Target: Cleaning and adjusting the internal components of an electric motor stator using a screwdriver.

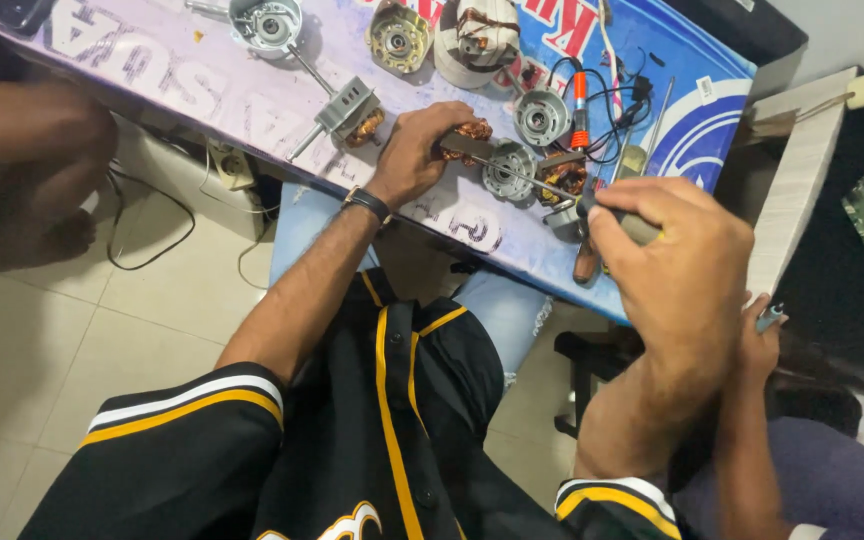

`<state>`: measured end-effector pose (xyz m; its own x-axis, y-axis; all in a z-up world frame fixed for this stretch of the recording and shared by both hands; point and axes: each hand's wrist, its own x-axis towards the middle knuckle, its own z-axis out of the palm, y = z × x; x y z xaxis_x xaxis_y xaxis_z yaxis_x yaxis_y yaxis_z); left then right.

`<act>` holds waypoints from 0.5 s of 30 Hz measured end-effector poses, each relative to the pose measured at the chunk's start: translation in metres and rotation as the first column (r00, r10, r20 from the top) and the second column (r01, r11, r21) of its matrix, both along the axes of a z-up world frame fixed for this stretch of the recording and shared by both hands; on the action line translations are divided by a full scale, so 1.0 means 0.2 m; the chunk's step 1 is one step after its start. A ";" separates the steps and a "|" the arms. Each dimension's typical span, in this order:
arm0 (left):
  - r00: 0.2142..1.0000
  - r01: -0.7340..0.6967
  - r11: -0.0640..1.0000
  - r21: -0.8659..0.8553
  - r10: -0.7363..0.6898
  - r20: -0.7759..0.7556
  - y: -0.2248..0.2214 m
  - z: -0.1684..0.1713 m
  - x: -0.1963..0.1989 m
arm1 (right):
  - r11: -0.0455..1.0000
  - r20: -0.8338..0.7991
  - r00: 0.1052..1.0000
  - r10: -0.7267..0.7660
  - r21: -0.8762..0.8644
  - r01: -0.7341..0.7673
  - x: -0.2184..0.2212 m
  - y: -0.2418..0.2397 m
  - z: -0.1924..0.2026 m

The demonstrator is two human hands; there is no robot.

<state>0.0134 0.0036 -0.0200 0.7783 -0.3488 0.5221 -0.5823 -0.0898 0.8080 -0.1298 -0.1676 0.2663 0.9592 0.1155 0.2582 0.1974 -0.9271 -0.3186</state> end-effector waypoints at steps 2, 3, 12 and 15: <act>1.000 -0.017 0.999 0.033 0.018 -0.026 0.00 -0.04 -0.01 | 0.999 0.003 1.000 0.019 -0.044 -0.019 0.09 0.04 0.04; 0.998 -0.031 0.997 0.070 0.035 -0.052 0.00 -0.06 -0.01 | 0.996 0.005 0.999 0.037 -0.087 -0.036 0.13 0.06 0.06; 0.999 -0.044 0.983 0.181 0.041 0.022 -0.01 -0.14 0.01 | 0.958 -0.069 0.997 0.025 -0.282 -0.044 0.44 0.11 0.06; 0.999 -0.032 0.978 0.208 0.028 0.018 -0.01 -0.12 0.00 | 0.942 -0.080 0.997 -0.011 -0.335 -0.016 0.52 0.13 0.05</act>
